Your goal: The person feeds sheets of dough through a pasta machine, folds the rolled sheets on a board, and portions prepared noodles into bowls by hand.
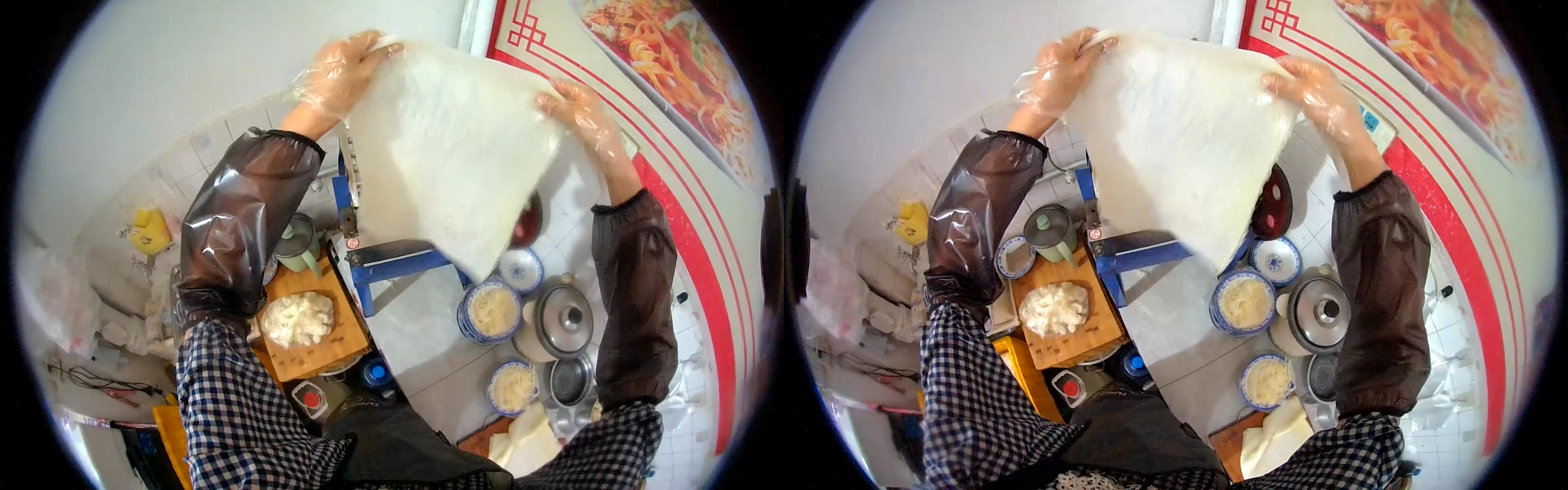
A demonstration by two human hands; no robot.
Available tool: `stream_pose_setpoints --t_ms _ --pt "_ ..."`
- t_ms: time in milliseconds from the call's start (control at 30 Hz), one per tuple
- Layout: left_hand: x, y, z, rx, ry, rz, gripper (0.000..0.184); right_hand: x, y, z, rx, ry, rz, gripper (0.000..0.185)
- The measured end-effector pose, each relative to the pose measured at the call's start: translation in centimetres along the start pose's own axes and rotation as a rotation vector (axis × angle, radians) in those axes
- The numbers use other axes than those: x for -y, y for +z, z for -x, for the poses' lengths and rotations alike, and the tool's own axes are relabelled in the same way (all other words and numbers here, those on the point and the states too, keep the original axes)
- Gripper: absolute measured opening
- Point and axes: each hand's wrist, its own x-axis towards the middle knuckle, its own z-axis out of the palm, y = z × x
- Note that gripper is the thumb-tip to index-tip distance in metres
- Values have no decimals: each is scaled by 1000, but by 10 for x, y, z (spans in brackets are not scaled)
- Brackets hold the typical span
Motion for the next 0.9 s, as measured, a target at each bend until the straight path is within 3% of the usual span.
stream_pose_setpoints --t_ms 33,100,133,233,333,367,433,533,600,667,800,900 --pt "6 4 3 1 3 -2 42 -12 8 -4 -190 -78 15 43" --pt "14 9 6 37 -182 52 46 -33 12 -34 -216 -98 188 43" --pt "16 11 5 36 -181 51 46 -38 11 -47 -239 -114 362 44" --pt "23 15 -1 105 -199 -68 45 -27 22 -66 -170 1 426 39" --pt "35 22 -8 183 -238 -90 44 -41 30 -89 -154 -60 494 33" --pt "40 26 -9 150 -180 -147 43 -47 43 -92 -279 -57 562 29" --pt "50 33 -9 117 -123 -205 43 -56 52 -99 -290 -59 561 28" --pt "51 35 -6 199 -206 -265 51 -61 56 -106 -290 -85 615 27" --pt "48 34 2 144 -58 -337 47 -68 59 -111 -277 -109 670 26" --pt "45 35 7 159 -100 -273 43 -73 66 -113 -258 -4 435 24" --pt "44 36 11 199 -73 -262 42 -82 68 -108 -230 -10 376 25" --pt "35 34 18 262 -144 -229 44 -90 70 -108 -239 -131 583 26"
